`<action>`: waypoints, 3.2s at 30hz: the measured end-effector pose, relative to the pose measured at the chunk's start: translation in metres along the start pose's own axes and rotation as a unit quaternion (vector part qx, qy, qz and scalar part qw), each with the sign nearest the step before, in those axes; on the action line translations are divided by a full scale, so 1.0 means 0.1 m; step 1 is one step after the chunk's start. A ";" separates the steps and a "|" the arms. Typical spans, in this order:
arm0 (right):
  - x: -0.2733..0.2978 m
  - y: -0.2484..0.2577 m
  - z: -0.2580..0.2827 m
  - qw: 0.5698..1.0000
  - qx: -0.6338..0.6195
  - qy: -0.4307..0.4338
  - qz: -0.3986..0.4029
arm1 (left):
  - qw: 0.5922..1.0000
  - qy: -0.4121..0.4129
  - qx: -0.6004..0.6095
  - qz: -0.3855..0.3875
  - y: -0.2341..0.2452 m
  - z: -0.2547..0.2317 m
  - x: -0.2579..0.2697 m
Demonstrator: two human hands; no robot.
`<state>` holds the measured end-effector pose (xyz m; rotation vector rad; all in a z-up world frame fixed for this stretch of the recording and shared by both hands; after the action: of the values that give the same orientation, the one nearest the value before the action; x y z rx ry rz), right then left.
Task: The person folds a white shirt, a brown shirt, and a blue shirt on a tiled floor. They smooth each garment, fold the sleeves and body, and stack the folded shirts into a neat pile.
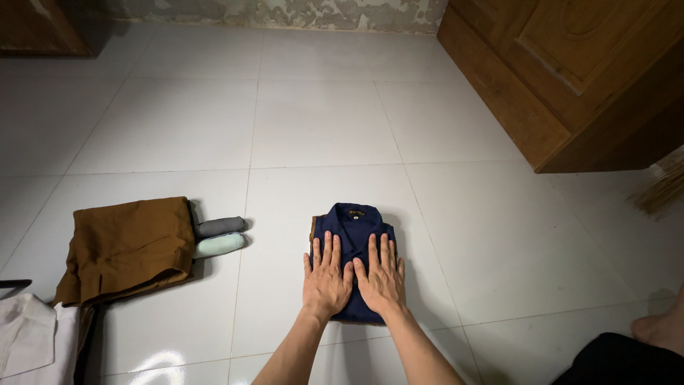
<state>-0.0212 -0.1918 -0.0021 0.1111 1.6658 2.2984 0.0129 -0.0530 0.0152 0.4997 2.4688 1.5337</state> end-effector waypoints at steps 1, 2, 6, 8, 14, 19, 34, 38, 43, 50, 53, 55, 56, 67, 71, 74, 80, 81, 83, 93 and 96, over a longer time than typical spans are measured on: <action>0.00 -0.01 0.00 1.000 0.000 -0.003 0.004 | 1.000 0.001 -0.001 -0.001 0.00 0.01 0.00; 0.00 -0.01 0.00 1.000 -0.001 -0.006 0.009 | 1.000 0.000 0.000 0.000 0.00 0.01 0.01; 0.00 -0.02 -0.01 1.000 0.001 -0.004 0.011 | 1.000 0.004 0.004 0.007 -0.01 0.01 0.00; 0.00 -0.01 0.00 1.000 -0.001 -0.009 0.012 | 1.000 0.005 0.003 0.010 -0.01 0.01 -0.01; -0.02 -0.05 -0.03 1.000 -0.009 -0.012 0.017 | 1.000 0.003 -0.005 0.009 -0.03 0.02 -0.01; -0.06 -0.07 -0.07 1.000 -0.018 -0.011 0.023 | 1.000 -0.007 0.012 0.005 0.02 0.01 -0.02; 0.31 0.13 0.06 0.987 0.009 0.139 -0.077 | 0.997 -0.064 0.034 -0.017 -0.04 -0.26 0.09; 0.27 0.07 0.00 0.996 -0.010 0.078 -0.030 | 0.998 -0.064 0.015 -0.007 -0.04 -0.15 0.10; 0.23 0.04 -0.04 0.999 0.004 0.052 0.003 | 0.998 -0.059 0.016 -0.014 -0.02 -0.17 0.10; 0.25 0.04 -0.03 0.999 -0.004 0.054 0.001 | 1.000 -0.024 -0.004 0.008 0.06 -0.14 0.16; 0.26 0.04 -0.03 0.999 -0.015 0.046 0.004 | 1.000 -0.011 0.004 0.017 0.08 -0.09 0.18; 0.26 0.04 -0.03 0.999 -0.023 0.040 0.005 | 1.000 -0.009 0.001 0.008 0.09 -0.06 0.18; 0.26 0.04 -0.04 0.999 -0.026 0.038 0.005 | 1.000 -0.005 0.005 0.012 0.08 -0.04 0.18; 0.25 0.01 -0.05 0.998 -0.053 0.033 0.008 | 0.999 0.005 0.015 0.041 -0.03 0.11 0.12; 0.23 -0.03 -0.08 0.999 -0.024 0.044 -0.010 | 0.998 -0.025 0.033 0.048 -0.02 0.20 0.16; 0.23 -0.08 -0.12 0.999 -0.008 0.049 -0.022 | 0.996 -0.029 0.027 0.079 0.03 0.37 0.31; 0.21 -0.07 -0.15 0.997 -0.006 0.065 -0.041 | 0.990 -0.002 0.105 0.093 0.28 0.75 0.76; 0.22 -0.06 -0.16 0.997 0.003 0.063 -0.044 | 0.989 0.003 0.114 0.095 0.31 0.80 0.77; 0.23 -0.04 -0.14 0.998 0.028 0.055 -0.029 | 0.987 0.007 0.145 0.067 0.37 0.83 0.82; 0.77 0.51 0.54 0.943 -0.051 0.319 -0.085 | 0.991 -0.092 0.100 -0.008 0.39 0.13 1.01; 0.73 0.52 0.66 0.936 0.002 0.352 -0.001 | 0.994 -0.064 0.067 0.052 0.35 0.15 0.93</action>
<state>-0.0851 -0.1255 0.0599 -0.8048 1.9543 2.4919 -0.0617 0.0091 0.0411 0.7356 2.4927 1.3314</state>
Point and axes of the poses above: each hand's wrist, its own x-axis away from the middle knuckle, its own y-axis out of the back of the hand, z = x × y, the point moved 5 cm from there along -x, towards the middle knuckle, and after that the axes turned 3 degrees about y, right-handed, at the moved point
